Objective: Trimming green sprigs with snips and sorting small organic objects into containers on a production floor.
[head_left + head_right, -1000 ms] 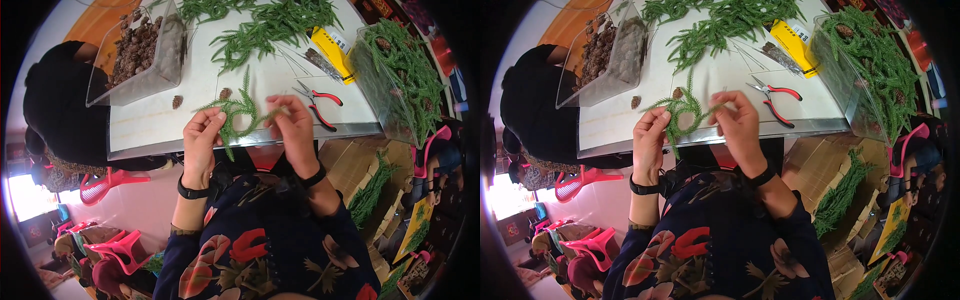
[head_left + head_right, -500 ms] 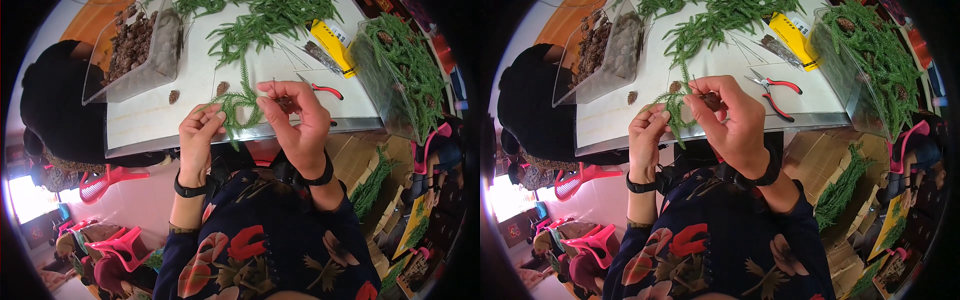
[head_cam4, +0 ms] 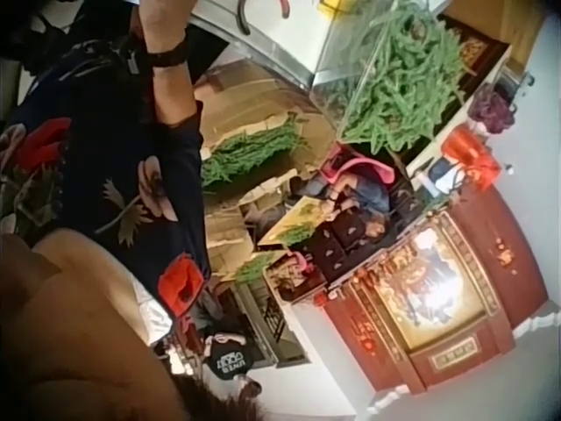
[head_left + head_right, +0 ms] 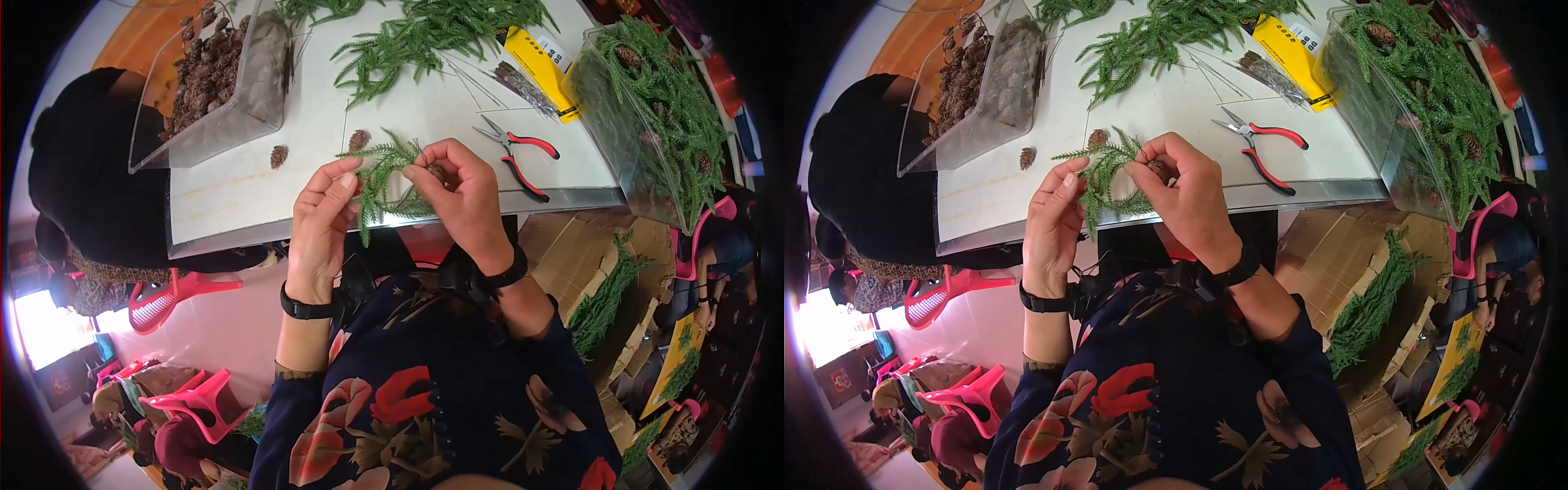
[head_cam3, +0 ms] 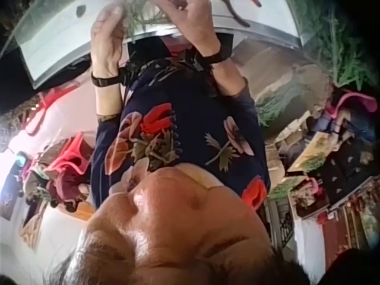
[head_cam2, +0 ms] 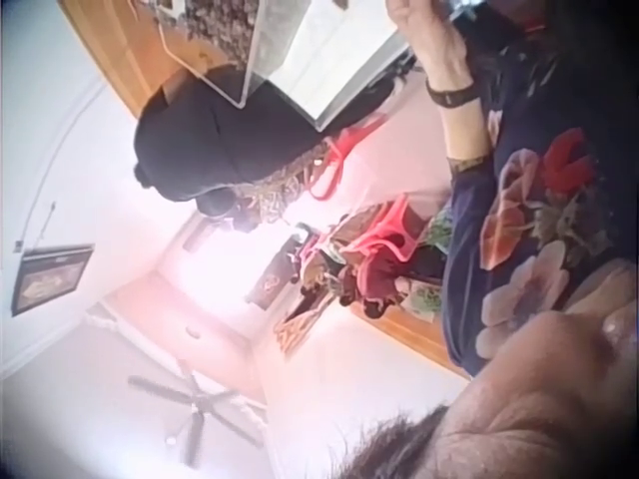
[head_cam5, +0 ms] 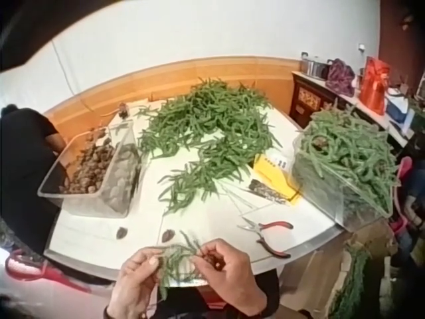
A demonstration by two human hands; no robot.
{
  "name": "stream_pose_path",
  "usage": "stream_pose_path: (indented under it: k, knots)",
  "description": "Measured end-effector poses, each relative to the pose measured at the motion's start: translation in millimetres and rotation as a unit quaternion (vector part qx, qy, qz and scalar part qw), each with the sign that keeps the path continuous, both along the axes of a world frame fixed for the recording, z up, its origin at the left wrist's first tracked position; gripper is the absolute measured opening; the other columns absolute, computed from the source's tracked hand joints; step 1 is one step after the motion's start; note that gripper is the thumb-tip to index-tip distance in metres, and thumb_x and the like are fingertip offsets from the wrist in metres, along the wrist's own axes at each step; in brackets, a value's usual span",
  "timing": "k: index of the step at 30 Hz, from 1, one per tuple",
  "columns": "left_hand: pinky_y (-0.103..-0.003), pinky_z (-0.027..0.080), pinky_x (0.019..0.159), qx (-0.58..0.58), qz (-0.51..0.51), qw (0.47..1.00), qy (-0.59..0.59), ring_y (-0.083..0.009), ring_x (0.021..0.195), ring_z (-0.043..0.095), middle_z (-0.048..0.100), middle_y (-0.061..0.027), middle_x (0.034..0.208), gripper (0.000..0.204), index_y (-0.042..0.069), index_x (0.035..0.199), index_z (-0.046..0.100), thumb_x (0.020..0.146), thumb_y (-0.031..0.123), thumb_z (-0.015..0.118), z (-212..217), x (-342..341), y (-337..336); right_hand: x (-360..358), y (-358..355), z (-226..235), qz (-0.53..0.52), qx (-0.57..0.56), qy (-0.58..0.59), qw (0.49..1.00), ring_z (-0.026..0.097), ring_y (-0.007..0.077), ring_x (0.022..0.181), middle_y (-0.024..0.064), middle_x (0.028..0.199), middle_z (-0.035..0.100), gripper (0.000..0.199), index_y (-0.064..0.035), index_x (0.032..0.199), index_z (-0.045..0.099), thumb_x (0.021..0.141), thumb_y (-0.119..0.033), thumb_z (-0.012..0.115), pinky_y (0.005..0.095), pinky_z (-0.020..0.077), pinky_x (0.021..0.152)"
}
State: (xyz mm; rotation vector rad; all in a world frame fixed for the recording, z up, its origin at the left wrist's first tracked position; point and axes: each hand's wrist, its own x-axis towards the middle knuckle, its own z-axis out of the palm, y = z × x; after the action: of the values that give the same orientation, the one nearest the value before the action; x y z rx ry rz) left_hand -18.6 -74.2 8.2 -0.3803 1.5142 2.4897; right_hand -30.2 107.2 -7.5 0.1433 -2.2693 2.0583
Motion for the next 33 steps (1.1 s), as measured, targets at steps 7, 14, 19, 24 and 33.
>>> stream_pose_path:
  k: [7,14,19,24,33]
  knots:
    - [-0.02,0.048,0.071,-0.003,0.024,1.0,0.005,-0.0102,0.083,0.061,0.065,-0.0043,0.091,0.021,0.001,0.111,0.06,0.092,0.011,0.06,-2,2,5,-1,0,-7,-0.019,-0.123,-0.053,0.991,0.052,0.0014,0.06,-0.0018,0.07,0.058,0.012,-0.0011,0.088,0.057,0.085,-0.007,0.068,0.0165,0.041,0.051]
    - [-0.02,0.049,0.067,-0.099,-0.028,0.995,0.003,-0.0095,0.073,0.061,0.066,-0.0049,0.086,0.019,0.001,0.106,0.061,0.091,0.013,0.062,-11,5,2,2,-1,-1,-0.026,-0.129,-0.073,0.989,0.056,0.0037,0.058,-0.0002,0.071,0.06,0.012,-0.0011,0.088,0.057,0.086,-0.007,0.068,0.0168,0.0434,0.051]
    - [-0.02,0.048,0.063,-0.062,-0.055,0.997,0.002,-0.0083,0.067,0.06,0.065,-0.0032,0.079,0.017,0.002,0.104,0.062,0.092,0.014,0.063,-15,1,-3,7,1,7,0.001,-0.156,-0.123,0.98,0.057,0.0052,0.058,0.0004,0.071,0.06,0.011,-0.0017,0.088,0.057,0.086,-0.007,0.067,0.0172,0.043,0.05]
    - [-0.019,0.047,0.061,-0.022,-0.044,0.999,-0.008,-0.0079,0.065,0.06,0.065,-0.0033,0.075,0.016,0.003,0.103,0.062,0.092,0.014,0.062,-16,3,1,7,3,7,0.002,-0.18,-0.129,0.975,0.058,0.0056,0.06,0.0005,0.074,0.061,0.012,-0.0019,0.091,0.057,0.087,-0.007,0.066,0.018,0.0425,0.05]
    - [-0.019,0.047,0.062,-0.106,-0.024,0.994,0.025,-0.0083,0.067,0.061,0.066,-0.0042,0.075,0.016,0.004,0.106,0.06,0.093,0.013,0.061,-15,3,2,5,8,0,-0.003,-0.215,-0.115,0.97,0.058,0.0058,0.065,0.0003,0.078,0.061,0.012,-0.0028,0.094,0.057,0.088,-0.007,0.066,0.0187,0.0435,0.054]
